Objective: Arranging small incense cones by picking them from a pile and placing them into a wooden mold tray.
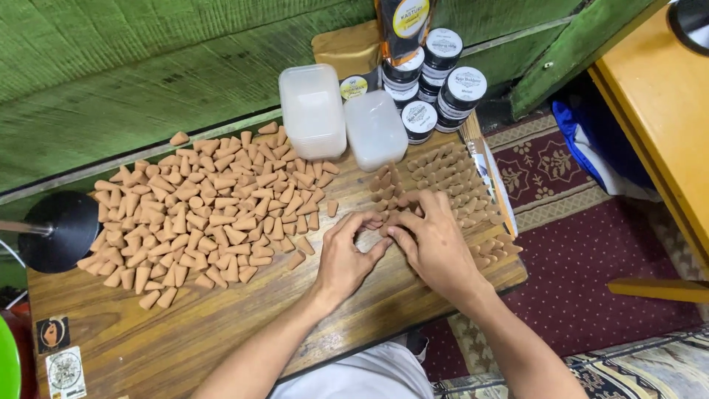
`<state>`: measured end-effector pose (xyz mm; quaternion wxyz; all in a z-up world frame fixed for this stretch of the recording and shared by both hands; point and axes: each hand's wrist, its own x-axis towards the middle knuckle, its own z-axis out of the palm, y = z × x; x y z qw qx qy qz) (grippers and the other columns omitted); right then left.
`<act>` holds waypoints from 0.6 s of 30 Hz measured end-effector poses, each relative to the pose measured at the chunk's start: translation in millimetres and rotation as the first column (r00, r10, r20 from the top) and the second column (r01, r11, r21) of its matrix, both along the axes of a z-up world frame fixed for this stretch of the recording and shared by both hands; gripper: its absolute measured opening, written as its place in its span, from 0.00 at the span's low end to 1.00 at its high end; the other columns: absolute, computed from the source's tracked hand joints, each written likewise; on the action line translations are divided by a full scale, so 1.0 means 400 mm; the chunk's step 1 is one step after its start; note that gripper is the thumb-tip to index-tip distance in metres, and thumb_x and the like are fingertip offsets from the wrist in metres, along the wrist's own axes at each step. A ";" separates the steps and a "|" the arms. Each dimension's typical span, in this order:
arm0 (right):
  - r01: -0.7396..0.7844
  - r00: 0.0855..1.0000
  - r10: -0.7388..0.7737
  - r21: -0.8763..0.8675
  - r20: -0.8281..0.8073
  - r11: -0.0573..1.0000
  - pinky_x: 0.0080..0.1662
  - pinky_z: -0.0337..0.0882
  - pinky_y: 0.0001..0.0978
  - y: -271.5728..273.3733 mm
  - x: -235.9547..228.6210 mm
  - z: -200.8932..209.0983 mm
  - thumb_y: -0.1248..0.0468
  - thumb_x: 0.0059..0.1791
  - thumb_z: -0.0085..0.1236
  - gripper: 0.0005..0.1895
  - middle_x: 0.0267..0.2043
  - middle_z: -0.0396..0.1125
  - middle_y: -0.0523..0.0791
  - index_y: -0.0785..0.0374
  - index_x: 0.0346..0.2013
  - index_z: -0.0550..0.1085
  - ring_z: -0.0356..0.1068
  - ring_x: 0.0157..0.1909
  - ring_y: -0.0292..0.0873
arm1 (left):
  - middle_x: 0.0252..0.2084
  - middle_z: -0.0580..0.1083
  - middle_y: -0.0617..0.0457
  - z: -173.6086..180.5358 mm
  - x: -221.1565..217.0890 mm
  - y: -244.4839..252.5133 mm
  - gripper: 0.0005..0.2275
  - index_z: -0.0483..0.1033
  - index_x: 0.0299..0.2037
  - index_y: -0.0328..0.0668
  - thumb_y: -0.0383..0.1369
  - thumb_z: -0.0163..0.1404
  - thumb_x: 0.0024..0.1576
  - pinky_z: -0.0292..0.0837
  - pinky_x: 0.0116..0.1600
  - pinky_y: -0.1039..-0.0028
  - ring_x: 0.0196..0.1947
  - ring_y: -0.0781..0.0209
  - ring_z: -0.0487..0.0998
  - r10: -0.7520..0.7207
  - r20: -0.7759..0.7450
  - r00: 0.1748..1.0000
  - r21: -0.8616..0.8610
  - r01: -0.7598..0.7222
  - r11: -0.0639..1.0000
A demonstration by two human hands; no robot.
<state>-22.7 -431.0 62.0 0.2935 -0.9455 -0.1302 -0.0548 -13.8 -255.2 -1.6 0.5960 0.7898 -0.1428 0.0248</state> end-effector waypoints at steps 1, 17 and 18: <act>-0.003 1.000 0.003 -0.001 -0.005 1.000 0.51 0.70 0.42 0.002 -0.005 -0.004 0.60 0.50 0.60 0.04 0.49 0.66 0.45 0.54 0.35 0.81 0.64 0.46 0.50 | 0.35 0.80 0.48 -0.004 -0.007 -0.001 0.16 0.79 0.43 0.39 0.23 0.66 0.44 0.79 0.46 0.65 0.39 0.52 0.84 0.003 -0.005 1.000 -0.001 -0.003 1.000; 0.060 0.998 -0.060 -0.056 0.002 0.997 0.51 0.70 0.38 0.009 -0.001 -0.012 0.60 0.49 0.62 0.04 0.48 0.64 0.42 0.56 0.33 0.78 0.62 0.45 0.46 | 0.31 0.78 0.50 -0.040 0.014 -0.014 0.12 0.79 0.37 0.42 0.24 0.65 0.44 0.77 0.43 0.63 0.36 0.50 0.80 -0.023 0.083 0.996 0.040 0.020 0.999; 0.063 0.998 -0.063 -0.055 0.001 0.997 0.51 0.70 0.38 0.009 -0.001 -0.010 0.60 0.49 0.62 0.04 0.47 0.64 0.42 0.56 0.33 0.78 0.62 0.45 0.45 | 0.31 0.77 0.49 -0.038 0.015 -0.015 0.12 0.79 0.37 0.43 0.24 0.65 0.45 0.77 0.44 0.62 0.36 0.49 0.80 -0.028 0.088 0.996 0.042 0.024 0.999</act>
